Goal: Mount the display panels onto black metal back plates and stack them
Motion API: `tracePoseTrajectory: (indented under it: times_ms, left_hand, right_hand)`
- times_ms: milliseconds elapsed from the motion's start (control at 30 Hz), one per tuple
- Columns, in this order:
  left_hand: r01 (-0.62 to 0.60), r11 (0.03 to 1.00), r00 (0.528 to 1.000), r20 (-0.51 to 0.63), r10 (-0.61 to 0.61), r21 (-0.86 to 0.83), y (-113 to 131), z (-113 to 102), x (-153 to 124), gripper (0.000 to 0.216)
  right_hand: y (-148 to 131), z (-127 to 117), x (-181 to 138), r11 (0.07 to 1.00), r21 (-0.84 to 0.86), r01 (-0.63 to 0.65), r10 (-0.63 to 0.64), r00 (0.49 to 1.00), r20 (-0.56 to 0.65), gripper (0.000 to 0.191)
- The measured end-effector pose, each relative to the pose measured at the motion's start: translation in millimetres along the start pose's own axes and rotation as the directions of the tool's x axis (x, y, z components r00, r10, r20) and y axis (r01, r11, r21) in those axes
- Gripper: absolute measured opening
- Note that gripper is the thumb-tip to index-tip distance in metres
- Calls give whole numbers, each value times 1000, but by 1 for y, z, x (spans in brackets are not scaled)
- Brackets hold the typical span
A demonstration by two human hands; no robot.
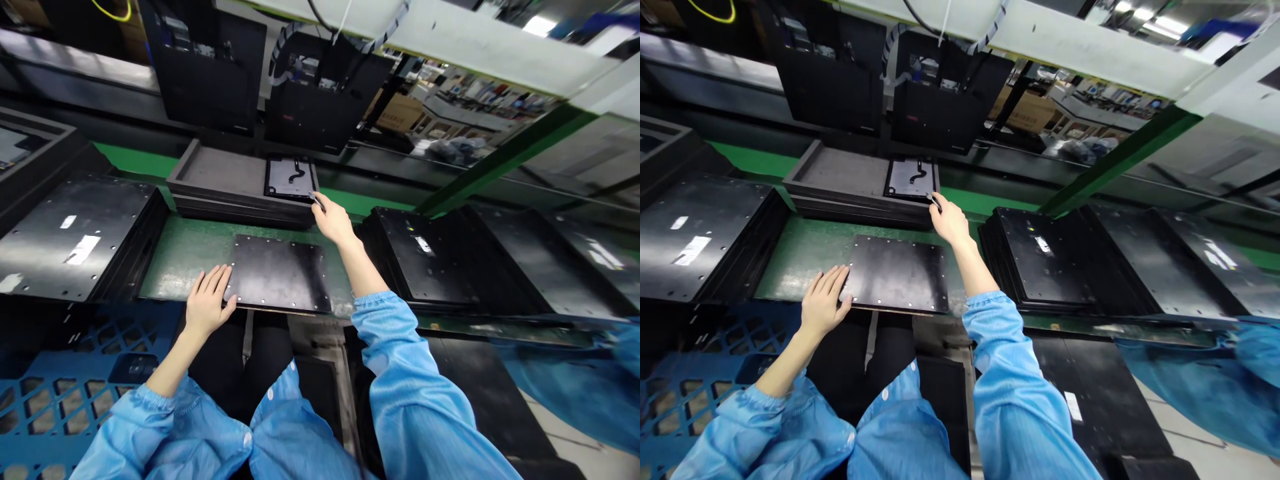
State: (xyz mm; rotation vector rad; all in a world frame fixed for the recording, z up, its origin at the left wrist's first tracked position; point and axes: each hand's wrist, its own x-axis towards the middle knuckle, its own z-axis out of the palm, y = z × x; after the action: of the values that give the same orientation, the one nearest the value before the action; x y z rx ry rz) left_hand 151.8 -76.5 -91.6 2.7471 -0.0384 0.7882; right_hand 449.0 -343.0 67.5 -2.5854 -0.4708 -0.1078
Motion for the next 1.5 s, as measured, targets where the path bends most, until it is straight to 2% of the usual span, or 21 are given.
tracePoseTrajectory:
  times_ms: [100,167,300,400,467,567,700,933,1100,1233,1300,1367,1433,1500]
  left_hand:
    - [-10,1000,1000,-12,10,6,0,1,0,80]
    - [-14,1000,1000,-19,15,13,0,1,0,81]
    - [-16,999,1000,-23,16,28,0,3,-1,82]
    - [-26,999,1000,-15,26,41,0,3,-1,84]
    - [-37,998,999,-16,38,53,0,4,-2,84]
    - [-43,996,998,-31,46,76,-1,4,-3,85]
    - [-52,994,998,-36,56,98,-1,5,-3,86]
    - [-58,995,995,-77,64,80,-1,8,-3,86]
    - [-69,992,993,-86,78,108,-3,11,-2,87]
    - [-71,992,993,-91,80,104,-3,12,-3,89]
    - [-65,993,993,-89,74,101,-2,12,-4,89]
    - [-58,993,994,-82,67,103,-1,10,-3,88]
    - [-57,993,995,-78,65,104,0,9,-1,87]
    - [-61,994,995,-72,68,95,-1,8,0,86]
  right_hand:
    - [7,-2,4,997,58,43,-45,999,27,56]
    - [9,-6,4,997,38,62,-63,997,39,55]
    - [1,-20,11,985,-134,108,-100,993,66,50]
    - [-11,-27,29,969,-239,64,-57,998,38,48]
    - [-19,-25,46,975,-224,-3,8,1000,22,51]
    - [-27,-17,70,988,-135,-77,88,993,74,49]
    - [-23,-9,85,995,-64,-73,80,990,114,38]
    - [-18,-6,72,997,-61,-55,63,989,133,39]
    - [-32,1,52,981,-167,-100,108,993,38,44]
    - [-51,1,36,980,-193,-54,57,998,6,40]
    - [-67,-3,21,996,-84,41,-44,998,-36,40]
    - [-87,-11,-6,968,184,168,-155,985,-80,35]
    - [-105,-25,-47,817,529,230,-232,971,-64,31]
    - [-114,-44,-100,599,778,192,-299,954,-5,29]
